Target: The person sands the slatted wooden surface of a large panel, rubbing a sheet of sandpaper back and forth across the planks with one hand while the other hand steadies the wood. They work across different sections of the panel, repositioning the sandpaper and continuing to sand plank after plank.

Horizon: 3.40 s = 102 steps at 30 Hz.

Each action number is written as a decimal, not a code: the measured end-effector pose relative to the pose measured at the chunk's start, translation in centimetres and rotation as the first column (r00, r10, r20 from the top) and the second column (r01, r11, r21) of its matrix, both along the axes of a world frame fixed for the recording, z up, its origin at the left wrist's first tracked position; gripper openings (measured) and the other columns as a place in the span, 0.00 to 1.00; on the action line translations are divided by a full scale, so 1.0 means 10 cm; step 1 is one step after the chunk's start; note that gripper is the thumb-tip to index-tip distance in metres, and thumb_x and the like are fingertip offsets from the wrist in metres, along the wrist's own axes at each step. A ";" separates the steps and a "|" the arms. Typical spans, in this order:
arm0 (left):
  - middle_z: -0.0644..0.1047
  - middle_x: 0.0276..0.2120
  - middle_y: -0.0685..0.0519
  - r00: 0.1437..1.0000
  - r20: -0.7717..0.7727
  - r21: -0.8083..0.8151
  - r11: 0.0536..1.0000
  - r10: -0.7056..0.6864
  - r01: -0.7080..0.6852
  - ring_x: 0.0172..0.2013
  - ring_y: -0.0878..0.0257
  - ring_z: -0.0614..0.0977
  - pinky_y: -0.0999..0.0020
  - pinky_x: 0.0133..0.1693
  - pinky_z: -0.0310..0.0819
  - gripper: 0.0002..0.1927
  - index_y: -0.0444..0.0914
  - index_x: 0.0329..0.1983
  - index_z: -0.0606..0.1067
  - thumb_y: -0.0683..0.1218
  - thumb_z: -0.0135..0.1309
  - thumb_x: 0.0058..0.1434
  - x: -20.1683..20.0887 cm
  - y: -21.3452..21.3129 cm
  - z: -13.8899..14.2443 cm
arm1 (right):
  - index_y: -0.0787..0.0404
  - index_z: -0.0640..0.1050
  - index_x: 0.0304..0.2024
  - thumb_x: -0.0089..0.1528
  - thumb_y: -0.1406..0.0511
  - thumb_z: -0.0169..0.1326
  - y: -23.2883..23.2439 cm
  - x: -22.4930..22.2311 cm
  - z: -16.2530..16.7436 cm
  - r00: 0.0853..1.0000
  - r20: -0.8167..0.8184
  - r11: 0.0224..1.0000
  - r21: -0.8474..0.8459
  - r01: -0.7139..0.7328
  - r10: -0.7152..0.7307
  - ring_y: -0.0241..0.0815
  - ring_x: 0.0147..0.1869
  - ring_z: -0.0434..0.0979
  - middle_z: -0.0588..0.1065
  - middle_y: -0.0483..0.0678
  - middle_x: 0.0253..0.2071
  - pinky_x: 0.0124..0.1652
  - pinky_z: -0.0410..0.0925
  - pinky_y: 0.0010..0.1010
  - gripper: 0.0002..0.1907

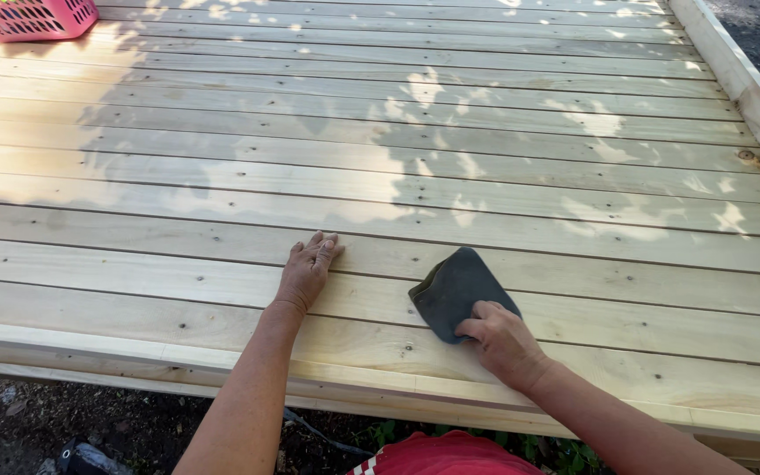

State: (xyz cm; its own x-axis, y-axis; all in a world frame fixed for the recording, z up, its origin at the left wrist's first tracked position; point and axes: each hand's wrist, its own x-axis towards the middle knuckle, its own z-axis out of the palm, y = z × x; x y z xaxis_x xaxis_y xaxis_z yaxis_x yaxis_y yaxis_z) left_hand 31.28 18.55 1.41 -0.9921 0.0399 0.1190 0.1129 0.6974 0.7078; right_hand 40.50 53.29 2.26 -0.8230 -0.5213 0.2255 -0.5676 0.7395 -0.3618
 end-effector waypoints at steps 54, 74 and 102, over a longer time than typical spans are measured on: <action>0.80 0.58 0.50 0.686 -0.343 0.443 0.755 0.641 -0.484 0.70 0.51 0.69 0.49 0.72 0.43 0.25 0.39 0.54 0.82 0.53 0.34 0.77 0.82 -1.40 0.04 | 0.53 0.86 0.34 0.57 0.68 0.60 -3.10 -0.62 0.25 0.972 0.182 0.988 -0.017 -0.151 0.152 0.52 0.45 0.78 0.76 0.51 0.35 0.46 0.71 0.42 0.06; 0.78 0.60 0.51 0.726 -0.281 0.323 0.774 0.628 -0.545 0.70 0.50 0.67 0.44 0.72 0.39 0.25 0.40 0.53 0.82 0.54 0.35 0.75 0.72 -1.41 0.04 | 0.56 0.87 0.33 0.55 0.69 0.61 -3.50 -0.82 0.10 0.968 0.205 0.987 -0.107 -0.123 0.143 0.54 0.41 0.81 0.80 0.54 0.35 0.45 0.74 0.40 0.06; 0.76 0.62 0.53 0.742 -0.218 0.228 0.772 0.634 -0.593 0.72 0.51 0.62 0.41 0.71 0.33 0.25 0.44 0.53 0.82 0.56 0.34 0.74 0.76 -1.38 0.23 | 0.57 0.87 0.38 0.53 0.65 0.68 -3.65 -0.96 0.40 0.927 0.376 0.998 -0.055 0.032 -0.009 0.45 0.37 0.82 0.83 0.53 0.34 0.44 0.75 0.33 0.10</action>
State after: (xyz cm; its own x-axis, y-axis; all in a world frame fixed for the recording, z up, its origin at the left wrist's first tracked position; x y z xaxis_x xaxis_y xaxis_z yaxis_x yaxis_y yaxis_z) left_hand 38.89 4.72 3.72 -0.7221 -0.6033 0.3387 -0.1086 0.5823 0.8057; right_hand 30.91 16.79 6.23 -0.8639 -0.4986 -0.0716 -0.3668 0.7201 -0.5889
